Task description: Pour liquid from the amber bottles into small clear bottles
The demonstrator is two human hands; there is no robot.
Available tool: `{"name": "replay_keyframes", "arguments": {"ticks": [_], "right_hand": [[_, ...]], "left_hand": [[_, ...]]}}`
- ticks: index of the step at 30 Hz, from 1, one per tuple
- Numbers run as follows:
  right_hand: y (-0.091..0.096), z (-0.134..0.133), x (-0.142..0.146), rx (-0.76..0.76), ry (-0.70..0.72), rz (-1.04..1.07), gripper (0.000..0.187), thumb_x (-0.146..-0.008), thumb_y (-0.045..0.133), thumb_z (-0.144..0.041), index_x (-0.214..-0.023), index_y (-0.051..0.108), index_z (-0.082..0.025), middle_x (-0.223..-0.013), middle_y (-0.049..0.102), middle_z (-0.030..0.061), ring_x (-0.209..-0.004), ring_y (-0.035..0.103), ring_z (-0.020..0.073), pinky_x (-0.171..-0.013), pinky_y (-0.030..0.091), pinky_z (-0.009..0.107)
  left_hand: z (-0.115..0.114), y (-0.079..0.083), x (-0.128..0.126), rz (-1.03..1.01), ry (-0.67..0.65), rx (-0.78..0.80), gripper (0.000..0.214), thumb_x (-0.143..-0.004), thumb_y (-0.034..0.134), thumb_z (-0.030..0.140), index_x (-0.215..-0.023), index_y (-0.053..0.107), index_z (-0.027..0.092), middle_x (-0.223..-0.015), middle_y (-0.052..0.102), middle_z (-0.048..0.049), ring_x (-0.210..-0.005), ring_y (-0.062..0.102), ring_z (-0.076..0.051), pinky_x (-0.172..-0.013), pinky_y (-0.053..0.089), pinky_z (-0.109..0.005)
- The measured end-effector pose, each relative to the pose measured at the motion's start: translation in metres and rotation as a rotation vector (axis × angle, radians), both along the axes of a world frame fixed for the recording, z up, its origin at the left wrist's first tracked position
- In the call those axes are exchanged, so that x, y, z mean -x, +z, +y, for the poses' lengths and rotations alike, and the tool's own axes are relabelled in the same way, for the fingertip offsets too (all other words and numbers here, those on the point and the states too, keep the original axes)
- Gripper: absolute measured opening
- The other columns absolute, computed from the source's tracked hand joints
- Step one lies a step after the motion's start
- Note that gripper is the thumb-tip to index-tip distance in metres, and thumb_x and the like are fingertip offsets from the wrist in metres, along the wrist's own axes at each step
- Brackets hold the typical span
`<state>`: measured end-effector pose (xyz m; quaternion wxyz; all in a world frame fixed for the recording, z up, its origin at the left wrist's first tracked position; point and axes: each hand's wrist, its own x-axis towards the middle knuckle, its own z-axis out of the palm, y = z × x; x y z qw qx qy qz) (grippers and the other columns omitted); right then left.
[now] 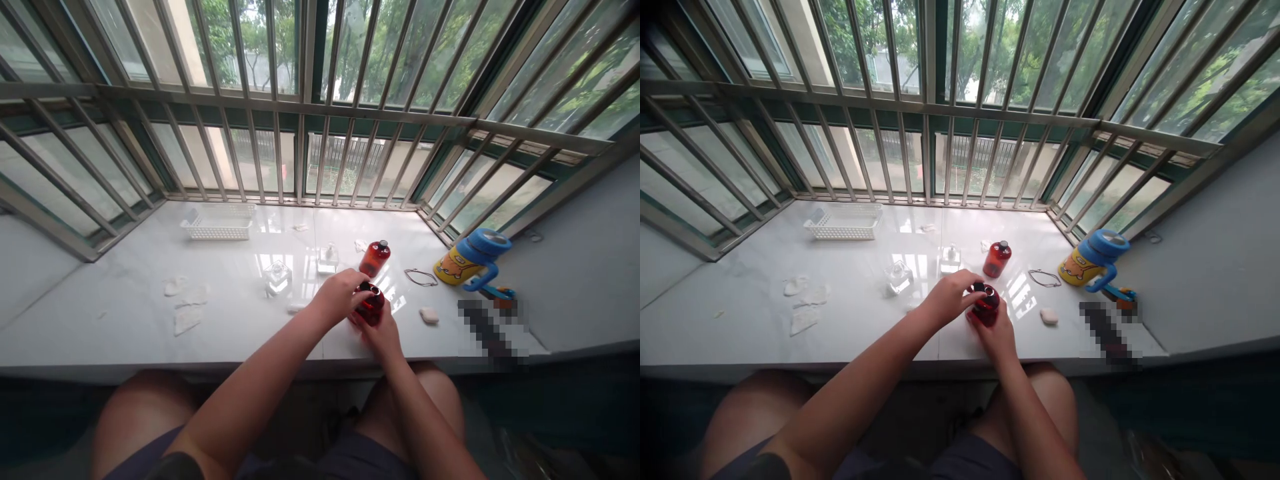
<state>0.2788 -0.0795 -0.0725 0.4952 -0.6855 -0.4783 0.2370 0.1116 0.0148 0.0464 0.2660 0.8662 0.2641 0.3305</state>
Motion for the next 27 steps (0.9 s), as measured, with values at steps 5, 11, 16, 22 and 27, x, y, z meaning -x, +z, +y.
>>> {"name": "replay_keyframes", "arguments": {"ticks": [5, 11, 16, 22, 27], "right_hand": [[0.001, 0.0, -0.001, 0.02, -0.033, 0.003, 0.086, -0.076, 0.083, -0.063, -0.146, 0.05, -0.027, -0.123, 0.078, 0.0098, -0.107, 0.078, 0.0355, -0.089, 0.063, 0.049], [0.008, 0.0, 0.0, 0.028, -0.008, -0.052, 0.086, -0.074, 0.082, -0.056, -0.148, 0.049, -0.026, -0.122, 0.078, 0.0095, -0.103, 0.078, 0.0349, -0.084, 0.064, 0.047], [0.014, -0.002, 0.002, 0.052, -0.002, -0.116, 0.083, -0.076, 0.08, -0.052, -0.148, 0.049, -0.024, -0.114, 0.078, 0.0089, -0.095, 0.078, 0.0339, -0.076, 0.062, 0.043], [0.014, -0.002, 0.003, 0.036, 0.001, -0.141, 0.081, -0.077, 0.078, -0.051, -0.147, 0.051, -0.023, -0.111, 0.078, 0.009, -0.09, 0.077, 0.0325, -0.075, 0.062, 0.042], [0.015, -0.002, 0.003, 0.033, 0.016, -0.123, 0.079, -0.08, 0.076, -0.051, -0.149, 0.051, -0.023, -0.112, 0.078, 0.0096, -0.089, 0.077, 0.0312, -0.076, 0.062, 0.041]], "left_hand": [[0.006, 0.0, -0.018, 0.078, -0.043, -0.125, 0.026, -0.102, 0.067, 0.03, -0.127, 0.074, 0.023, -0.117, 0.072, -0.0079, -0.105, 0.07, -0.022, -0.092, 0.059, -0.033], [0.004, -0.009, -0.025, 0.137, -0.073, -0.229, 0.033, -0.105, 0.055, 0.03, -0.133, 0.073, 0.027, -0.113, 0.068, -0.0087, -0.097, 0.065, -0.023, -0.089, 0.058, -0.037], [-0.009, -0.014, -0.026, 0.062, -0.048, -0.138, 0.037, -0.105, 0.054, 0.028, -0.137, 0.073, 0.027, -0.117, 0.069, -0.01, -0.105, 0.063, -0.028, -0.099, 0.056, -0.044], [-0.027, -0.026, -0.022, -0.168, 0.0, -0.03, 0.037, -0.106, 0.053, 0.026, -0.135, 0.076, 0.026, -0.124, 0.067, -0.0125, -0.116, 0.064, -0.028, -0.104, 0.057, -0.045], [-0.031, -0.035, -0.022, -0.385, -0.042, 0.104, 0.032, -0.104, 0.058, 0.021, -0.129, 0.078, 0.027, -0.124, 0.068, -0.0113, -0.118, 0.068, -0.025, -0.106, 0.059, -0.043]]}}
